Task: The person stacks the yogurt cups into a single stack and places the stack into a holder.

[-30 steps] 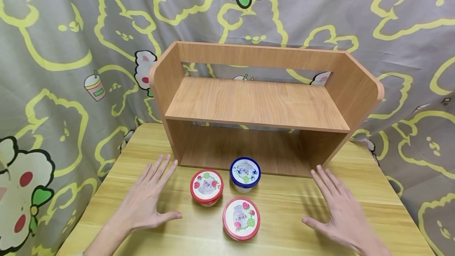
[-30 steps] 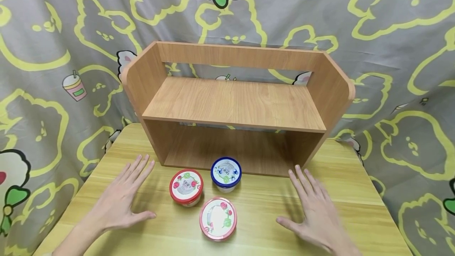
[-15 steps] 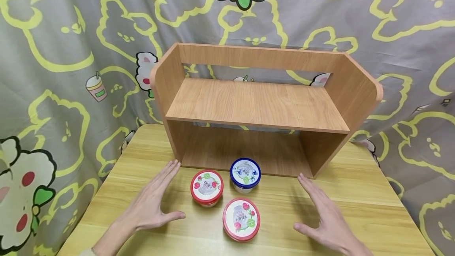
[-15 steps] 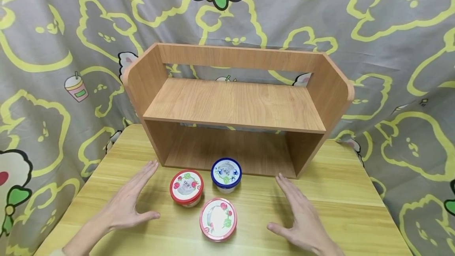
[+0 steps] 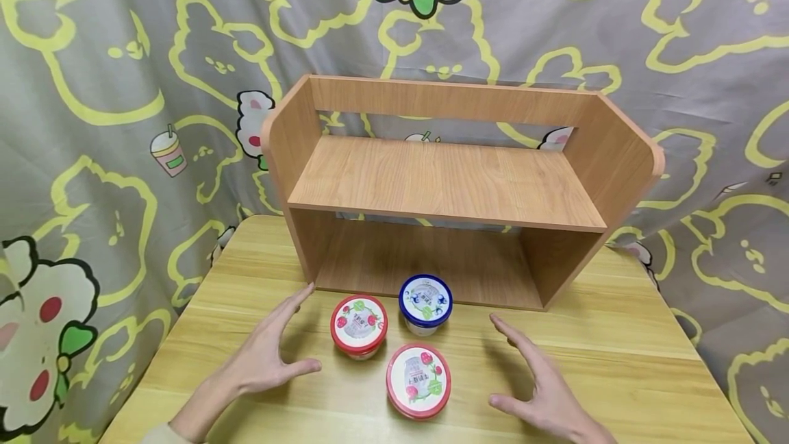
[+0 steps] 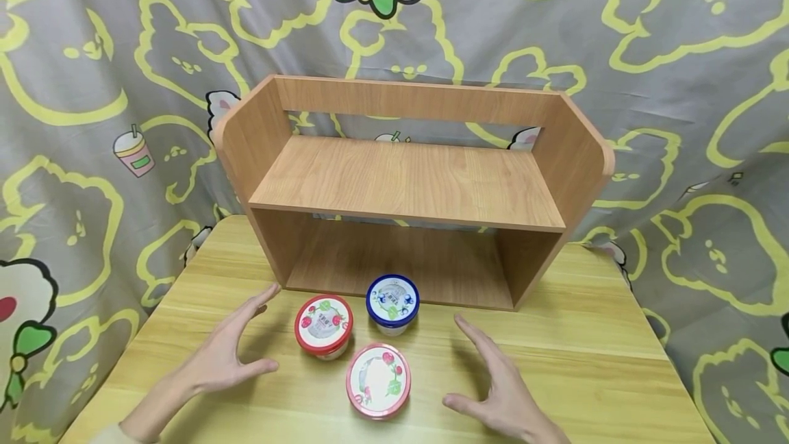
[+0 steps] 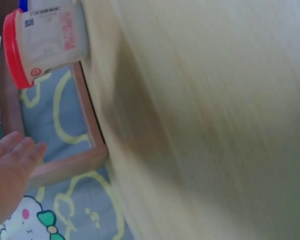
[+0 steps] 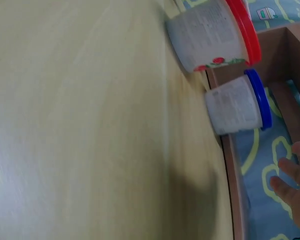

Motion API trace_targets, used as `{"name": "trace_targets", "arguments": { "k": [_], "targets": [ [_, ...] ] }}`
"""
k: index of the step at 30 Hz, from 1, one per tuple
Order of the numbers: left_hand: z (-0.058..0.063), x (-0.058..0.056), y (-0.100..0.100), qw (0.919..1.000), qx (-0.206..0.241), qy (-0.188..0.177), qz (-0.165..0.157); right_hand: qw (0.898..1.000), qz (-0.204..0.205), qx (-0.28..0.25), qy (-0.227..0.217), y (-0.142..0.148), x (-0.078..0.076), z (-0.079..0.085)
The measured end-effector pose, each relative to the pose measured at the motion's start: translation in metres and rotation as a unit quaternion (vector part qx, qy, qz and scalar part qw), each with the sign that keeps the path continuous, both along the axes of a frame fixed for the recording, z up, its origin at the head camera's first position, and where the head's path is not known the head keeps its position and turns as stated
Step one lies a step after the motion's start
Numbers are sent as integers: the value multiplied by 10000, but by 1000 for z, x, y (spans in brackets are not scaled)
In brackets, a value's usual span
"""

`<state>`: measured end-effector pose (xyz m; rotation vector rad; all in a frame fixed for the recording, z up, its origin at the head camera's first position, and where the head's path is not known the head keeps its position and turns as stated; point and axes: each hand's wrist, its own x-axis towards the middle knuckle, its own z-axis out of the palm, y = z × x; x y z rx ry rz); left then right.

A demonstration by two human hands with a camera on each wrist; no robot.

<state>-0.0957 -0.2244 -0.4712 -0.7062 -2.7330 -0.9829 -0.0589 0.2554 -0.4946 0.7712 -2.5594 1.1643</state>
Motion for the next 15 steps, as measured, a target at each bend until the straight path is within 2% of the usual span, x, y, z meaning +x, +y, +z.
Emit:
{"name": "trace_targets", "arguments": {
  "k": [8,15],
  "targets": [
    [-9,-2,13,9984,476,-268,-111,9975,606,-366,5,-13,-3,-8],
    [-14,-3,21,9934,877,-712,-219,9954,735,-267,-552,-25,-4,-16]
  ]
}}
